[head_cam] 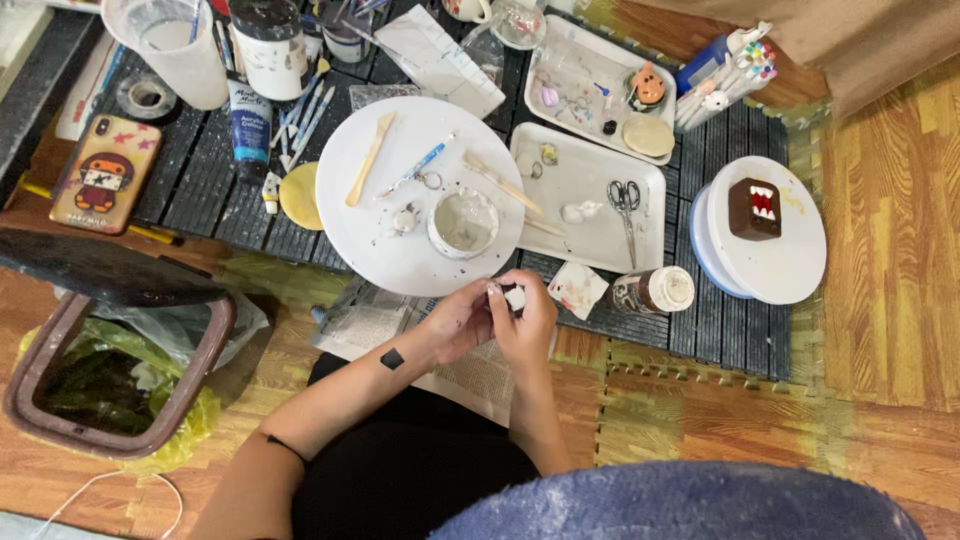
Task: The person sits on the floor and shapes small pieces of white clay by hand, occasionally dipping them into a container of liquid. They use scissors to trim a piece of clay and continue molding the material into small forms.
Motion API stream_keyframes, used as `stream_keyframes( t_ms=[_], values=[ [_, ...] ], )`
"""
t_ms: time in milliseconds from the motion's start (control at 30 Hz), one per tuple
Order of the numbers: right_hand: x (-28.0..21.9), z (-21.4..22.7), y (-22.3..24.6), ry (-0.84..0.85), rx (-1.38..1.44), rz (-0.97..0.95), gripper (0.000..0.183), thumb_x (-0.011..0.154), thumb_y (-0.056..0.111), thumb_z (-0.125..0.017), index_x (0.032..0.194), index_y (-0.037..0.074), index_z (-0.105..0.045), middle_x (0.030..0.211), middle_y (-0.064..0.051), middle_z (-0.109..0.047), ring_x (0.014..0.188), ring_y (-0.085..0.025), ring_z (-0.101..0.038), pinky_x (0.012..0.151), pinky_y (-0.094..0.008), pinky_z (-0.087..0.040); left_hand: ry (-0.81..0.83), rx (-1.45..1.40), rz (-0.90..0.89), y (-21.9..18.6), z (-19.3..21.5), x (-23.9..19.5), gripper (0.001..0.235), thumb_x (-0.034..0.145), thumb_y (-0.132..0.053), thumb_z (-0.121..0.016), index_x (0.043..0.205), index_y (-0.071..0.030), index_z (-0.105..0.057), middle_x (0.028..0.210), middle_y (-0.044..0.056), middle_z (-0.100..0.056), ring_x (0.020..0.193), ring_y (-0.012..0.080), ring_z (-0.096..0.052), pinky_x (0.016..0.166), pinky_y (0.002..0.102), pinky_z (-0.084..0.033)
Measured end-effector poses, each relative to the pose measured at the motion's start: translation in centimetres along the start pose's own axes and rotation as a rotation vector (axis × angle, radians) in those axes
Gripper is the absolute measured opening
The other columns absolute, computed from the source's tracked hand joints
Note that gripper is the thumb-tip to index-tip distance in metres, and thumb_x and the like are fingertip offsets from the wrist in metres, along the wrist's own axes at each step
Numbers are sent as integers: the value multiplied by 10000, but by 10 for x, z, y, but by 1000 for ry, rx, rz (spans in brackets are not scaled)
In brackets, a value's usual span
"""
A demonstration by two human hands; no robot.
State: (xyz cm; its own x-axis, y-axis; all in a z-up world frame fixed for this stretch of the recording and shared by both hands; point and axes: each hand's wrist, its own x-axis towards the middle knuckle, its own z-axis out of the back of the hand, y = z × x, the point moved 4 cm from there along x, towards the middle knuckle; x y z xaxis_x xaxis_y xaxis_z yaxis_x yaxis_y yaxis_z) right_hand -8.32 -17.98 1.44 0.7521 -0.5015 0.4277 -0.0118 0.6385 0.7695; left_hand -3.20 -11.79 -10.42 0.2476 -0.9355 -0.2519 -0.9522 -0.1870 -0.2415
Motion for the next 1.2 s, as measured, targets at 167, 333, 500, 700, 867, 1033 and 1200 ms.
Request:
stream_keyframes(
  t_ms=[167,333,500,700,867,1033,1200],
  values=[
    [8,-4,-2,6,87,-5,159,919,13,-700,1045,12,-602,950,-100,-670,849,-177,-646,785,-280,-517,-85,37,-9,-17,-8,-3,283,1054,-285,-466,1195,-93,-618,1107,36,-658,1007,154,-654,945,355,-550],
    [19,-8,8,21,80,118,158,911,-22,-699,1041,13,-616,957,-100,-664,881,-177,-650,825,-287,-519,-52,30,-71,-28,-15,-3,298,1064,-306,-464,1204,-102,-629,1125,18,-665,1009,136,-649,917,345,-540],
    [29,3,0,80,118,78,190,897,-52,-686,1073,15,-659,968,-90,-670,904,-172,-652,836,-289,-510,64,26,-115,-39,-30,2,289,1074,-313,-474,1202,-100,-621,1113,31,-666,1010,153,-654,915,360,-545],
    [44,31,-19,-95,243,107,144,975,-38,-660,1090,-2,-582,1057,-67,-588,975,-159,-555,899,-281,-458,53,74,-131,-64,-70,-15,406,1039,-315,-466,1337,-73,-596,1145,11,-688,1029,125,-647,944,305,-530],
    [51,55,-25,-135,373,-38,151,1029,33,-610,1159,18,-534,1044,-42,-558,883,-98,-500,809,-235,-422,-45,67,-64,-63,-87,-14,372,1003,-283,-473,1256,-58,-628,1042,19,-713,906,122,-638,826,264,-538],
    [61,43,-10,51,534,-88,191,1012,41,-621,1167,52,-510,995,-18,-539,844,-67,-483,761,-218,-428,222,-43,-85,-61,-84,-16,259,1069,-316,-506,894,-135,-568,675,-79,-417,557,57,-347,490,229,-275],
    [64,-18,23,254,369,98,128,1051,40,-598,1165,28,-540,1094,-47,-557,1015,-132,-523,934,-262,-452,109,-14,-250,-82,-50,-52,390,1087,-333,-499,732,-205,-400,632,-104,-296,534,59,-252,464,250,-208]
  ],
)
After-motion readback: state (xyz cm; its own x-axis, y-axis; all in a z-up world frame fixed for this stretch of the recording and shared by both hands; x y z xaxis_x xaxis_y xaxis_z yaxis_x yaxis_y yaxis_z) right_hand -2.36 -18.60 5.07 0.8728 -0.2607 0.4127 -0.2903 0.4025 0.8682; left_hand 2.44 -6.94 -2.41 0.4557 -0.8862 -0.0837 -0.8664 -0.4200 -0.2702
